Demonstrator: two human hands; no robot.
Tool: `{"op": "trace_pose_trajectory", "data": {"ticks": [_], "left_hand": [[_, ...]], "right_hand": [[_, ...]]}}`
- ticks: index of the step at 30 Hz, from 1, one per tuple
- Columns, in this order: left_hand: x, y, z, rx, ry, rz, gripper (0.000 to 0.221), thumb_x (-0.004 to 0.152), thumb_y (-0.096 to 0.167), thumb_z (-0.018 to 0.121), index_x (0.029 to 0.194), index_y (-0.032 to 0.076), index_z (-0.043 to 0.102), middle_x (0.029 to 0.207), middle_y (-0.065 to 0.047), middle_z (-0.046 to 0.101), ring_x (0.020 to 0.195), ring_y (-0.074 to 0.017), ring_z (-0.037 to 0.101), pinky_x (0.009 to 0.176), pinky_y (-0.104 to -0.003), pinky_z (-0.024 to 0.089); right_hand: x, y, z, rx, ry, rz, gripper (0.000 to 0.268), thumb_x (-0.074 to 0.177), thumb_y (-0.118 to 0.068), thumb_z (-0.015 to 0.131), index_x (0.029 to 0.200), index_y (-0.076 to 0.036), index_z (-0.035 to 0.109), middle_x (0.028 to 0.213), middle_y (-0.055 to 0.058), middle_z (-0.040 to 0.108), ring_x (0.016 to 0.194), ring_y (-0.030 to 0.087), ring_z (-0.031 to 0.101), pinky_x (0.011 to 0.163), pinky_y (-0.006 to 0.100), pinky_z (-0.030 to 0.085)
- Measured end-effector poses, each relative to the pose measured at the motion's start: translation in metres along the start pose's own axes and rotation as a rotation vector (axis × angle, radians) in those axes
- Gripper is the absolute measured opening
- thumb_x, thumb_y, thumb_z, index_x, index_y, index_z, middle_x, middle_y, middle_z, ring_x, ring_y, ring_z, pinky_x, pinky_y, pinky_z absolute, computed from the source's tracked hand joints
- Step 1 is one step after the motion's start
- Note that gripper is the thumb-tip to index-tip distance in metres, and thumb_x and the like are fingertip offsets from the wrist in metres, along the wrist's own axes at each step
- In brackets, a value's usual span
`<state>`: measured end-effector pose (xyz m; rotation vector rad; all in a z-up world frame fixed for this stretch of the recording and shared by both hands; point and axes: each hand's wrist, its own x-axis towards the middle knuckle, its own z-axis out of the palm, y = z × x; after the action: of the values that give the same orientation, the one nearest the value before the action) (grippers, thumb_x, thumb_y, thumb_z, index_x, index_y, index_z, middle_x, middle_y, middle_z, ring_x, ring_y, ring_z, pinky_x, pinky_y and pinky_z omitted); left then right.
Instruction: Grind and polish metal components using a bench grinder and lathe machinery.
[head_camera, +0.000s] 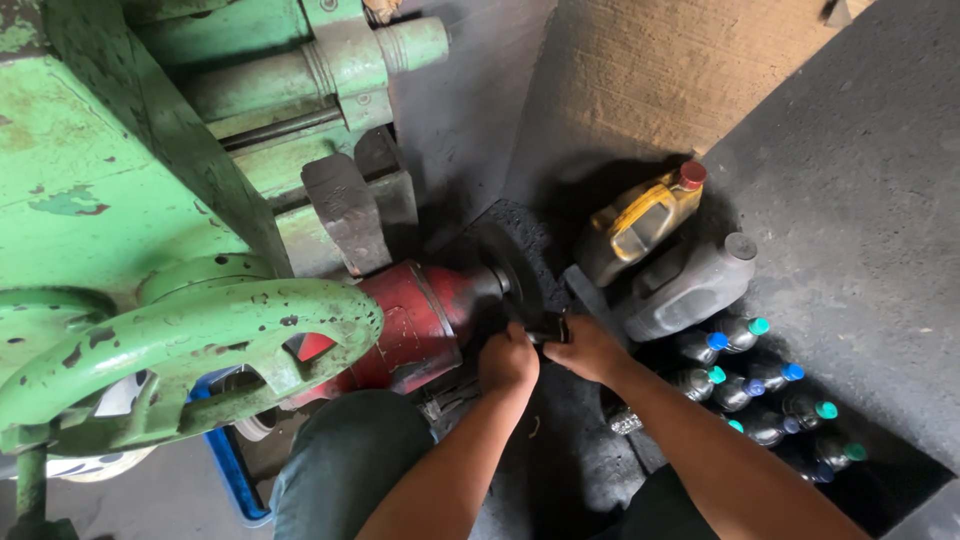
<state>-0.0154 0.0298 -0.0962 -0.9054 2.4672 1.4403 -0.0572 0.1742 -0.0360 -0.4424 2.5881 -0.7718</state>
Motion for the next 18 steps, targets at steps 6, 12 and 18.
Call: {"op": "trace_pose_trajectory", "data": {"ticks": [6, 12, 18], "left_hand": [[-0.001, 0.003, -0.013, 0.003, -0.008, -0.034, 0.061, 0.101, 0.042, 0.033, 0.091, -0.001, 0.075, 0.1, -0.029, 0.071, 0.102, -0.0477, 0.067, 0.094, -0.055, 0.051], [0.008, 0.003, -0.005, 0.021, -0.003, -0.015, 0.062, 0.102, 0.042, 0.032, 0.089, -0.001, 0.075, 0.097, -0.028, 0.072, 0.098, -0.047, 0.069, 0.091, -0.054, 0.054], [0.008, 0.011, -0.008, 0.022, 0.016, 0.01, 0.062, 0.102, 0.042, 0.033, 0.088, -0.001, 0.076, 0.094, -0.028, 0.072, 0.096, -0.0466, 0.07, 0.09, -0.054, 0.055]], "right_hand": [[0.005, -0.001, 0.01, 0.079, -0.01, 0.086, 0.038, 0.073, -0.03, 0.074, 0.099, -0.003, 0.069, 0.081, 0.016, 0.073, 0.077, 0.029, 0.071, 0.073, 0.042, 0.055], [0.004, -0.004, 0.008, 0.047, 0.037, 0.095, 0.039, 0.074, -0.029, 0.076, 0.1, -0.002, 0.069, 0.085, 0.018, 0.073, 0.082, 0.03, 0.071, 0.076, 0.043, 0.054], [-0.006, -0.031, -0.011, -0.044, 0.129, 0.086, 0.043, 0.073, -0.029, 0.077, 0.107, -0.005, 0.069, 0.092, 0.019, 0.073, 0.09, 0.034, 0.072, 0.081, 0.043, 0.055]]}}
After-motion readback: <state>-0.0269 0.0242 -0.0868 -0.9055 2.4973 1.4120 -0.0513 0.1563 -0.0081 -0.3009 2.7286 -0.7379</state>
